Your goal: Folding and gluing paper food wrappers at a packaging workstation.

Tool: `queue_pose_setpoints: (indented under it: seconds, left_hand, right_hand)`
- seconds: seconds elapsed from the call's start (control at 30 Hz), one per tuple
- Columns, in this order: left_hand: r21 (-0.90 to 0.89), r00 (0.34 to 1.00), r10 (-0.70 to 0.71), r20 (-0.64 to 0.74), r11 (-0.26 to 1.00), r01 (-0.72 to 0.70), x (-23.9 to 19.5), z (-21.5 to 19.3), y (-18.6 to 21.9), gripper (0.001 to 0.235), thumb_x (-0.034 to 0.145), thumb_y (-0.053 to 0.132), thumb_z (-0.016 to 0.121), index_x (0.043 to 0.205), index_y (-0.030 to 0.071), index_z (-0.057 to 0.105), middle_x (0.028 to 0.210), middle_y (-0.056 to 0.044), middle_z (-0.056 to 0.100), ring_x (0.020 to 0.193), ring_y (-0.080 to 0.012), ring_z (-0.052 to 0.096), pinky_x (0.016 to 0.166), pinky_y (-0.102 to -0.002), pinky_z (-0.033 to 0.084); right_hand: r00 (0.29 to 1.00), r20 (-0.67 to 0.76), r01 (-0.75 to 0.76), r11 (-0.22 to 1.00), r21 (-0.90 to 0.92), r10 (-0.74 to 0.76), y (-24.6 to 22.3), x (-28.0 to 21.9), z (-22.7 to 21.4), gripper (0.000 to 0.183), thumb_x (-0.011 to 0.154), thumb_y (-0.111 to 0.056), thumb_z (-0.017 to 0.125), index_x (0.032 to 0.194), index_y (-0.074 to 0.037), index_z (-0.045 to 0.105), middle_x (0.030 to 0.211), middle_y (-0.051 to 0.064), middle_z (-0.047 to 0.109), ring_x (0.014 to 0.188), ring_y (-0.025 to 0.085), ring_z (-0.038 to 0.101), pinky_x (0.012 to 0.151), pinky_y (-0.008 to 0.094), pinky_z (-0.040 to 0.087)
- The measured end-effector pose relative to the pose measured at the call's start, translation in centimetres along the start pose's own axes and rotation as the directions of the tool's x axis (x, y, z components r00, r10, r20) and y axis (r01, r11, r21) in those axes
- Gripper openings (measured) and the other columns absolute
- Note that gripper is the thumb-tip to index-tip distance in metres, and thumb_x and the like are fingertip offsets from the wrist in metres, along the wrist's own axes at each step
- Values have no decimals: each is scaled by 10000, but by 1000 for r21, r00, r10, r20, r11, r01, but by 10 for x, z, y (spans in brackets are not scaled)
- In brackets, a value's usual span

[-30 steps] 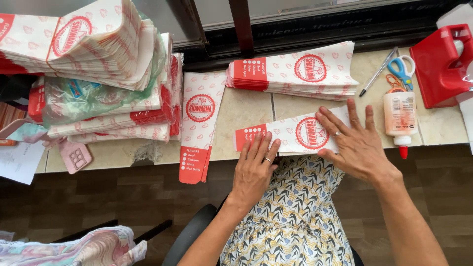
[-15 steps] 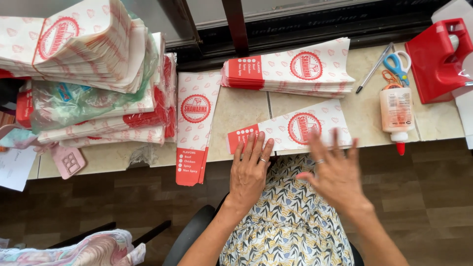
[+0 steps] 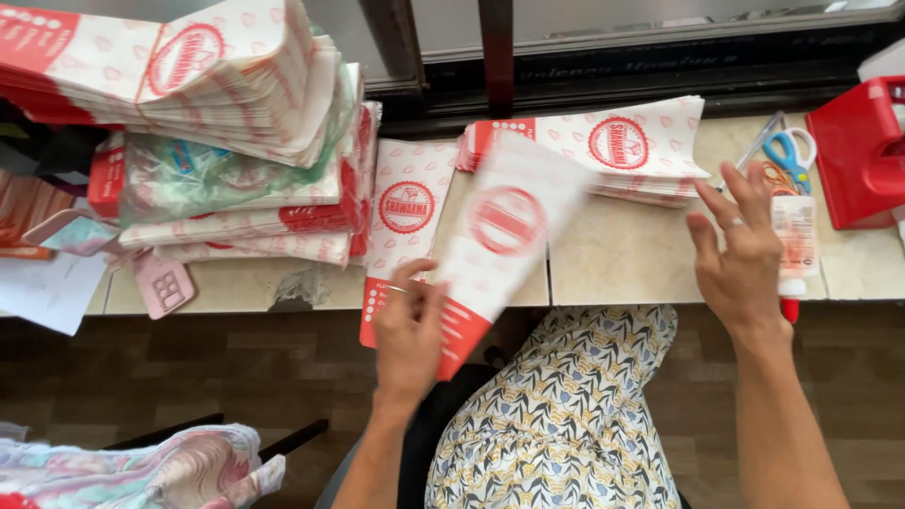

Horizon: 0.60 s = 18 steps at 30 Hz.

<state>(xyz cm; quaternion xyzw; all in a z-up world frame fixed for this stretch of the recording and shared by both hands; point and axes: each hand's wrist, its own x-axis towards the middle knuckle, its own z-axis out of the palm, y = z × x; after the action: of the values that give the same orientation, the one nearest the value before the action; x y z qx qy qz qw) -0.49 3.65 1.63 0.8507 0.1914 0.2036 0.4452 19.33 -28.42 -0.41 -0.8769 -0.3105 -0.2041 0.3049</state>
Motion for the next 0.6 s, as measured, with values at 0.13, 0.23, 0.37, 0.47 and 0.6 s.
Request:
queue_pose_setpoints:
  seconds: [0.13, 0.23, 0.37, 0.47, 0.6]
  left_hand:
    - [-22, 964, -132, -232, 991, 131, 15, -23, -22, 103, 1015, 183, 637, 1038, 92, 680, 878, -34, 736, 736, -134, 683, 668, -306, 532]
    - [189, 941, 33, -337, 981, 34, 20, -15, -48, 152, 1006, 203, 717, 1008, 51, 728, 834, -144, 701, 786, -342, 744, 651, -386, 578]
    - [307, 963, 90, -255, 952, -8, 12, -8, -46, 362, 916, 230, 808, 1135, -39, 702, 1010, -204, 638, 919, -433, 706, 746, -486, 585]
    - [659, 957, 199, -211, 752, -11, 8, 1, -43, 662, 868, 544, 768, 1240, 10, 654, 1152, -212, 574, 993, -384, 555, 847, -529, 478]
    - [763, 919, 309, -246, 646, -12, 4, 23, -17, 473, 855, 402, 828, 1163, 60, 716, 1204, -173, 619, 1046, -349, 564, 875, -502, 446]
  right_hand:
    - [981, 157, 115, 993, -18, -111, -6, 37, 36, 468, 1014, 19, 659, 1470, 18, 555, 1634, 294, 433, 1578, 472, 221, 1287, 620, 74]
    - [984, 65, 179, 939, -292, -167, 24, 33, 81, 433, 1038, -263, 759, 1443, -117, 709, 1430, 150, 702, 1532, 399, 469, 1318, 559, 136]
    - [976, -1, 200, 906, -373, -216, 21, 22, 63, 242, 1048, -228, 801, 1289, -205, 797, 1252, 43, 794, 1433, 306, 632, 1336, 541, 219]
    - [937, -95, 307, 922, -237, -337, -15, 7, 24, 216, 1004, 105, 826, 1165, -35, 792, 1166, 144, 799, 1216, 407, 701, 1233, 581, 366]
    - [948, 7, 317, 935, -158, -320, -33, -32, 5, 257, 933, 113, 770, 1145, -30, 745, 1169, 145, 772, 1182, 409, 685, 1209, 584, 377]
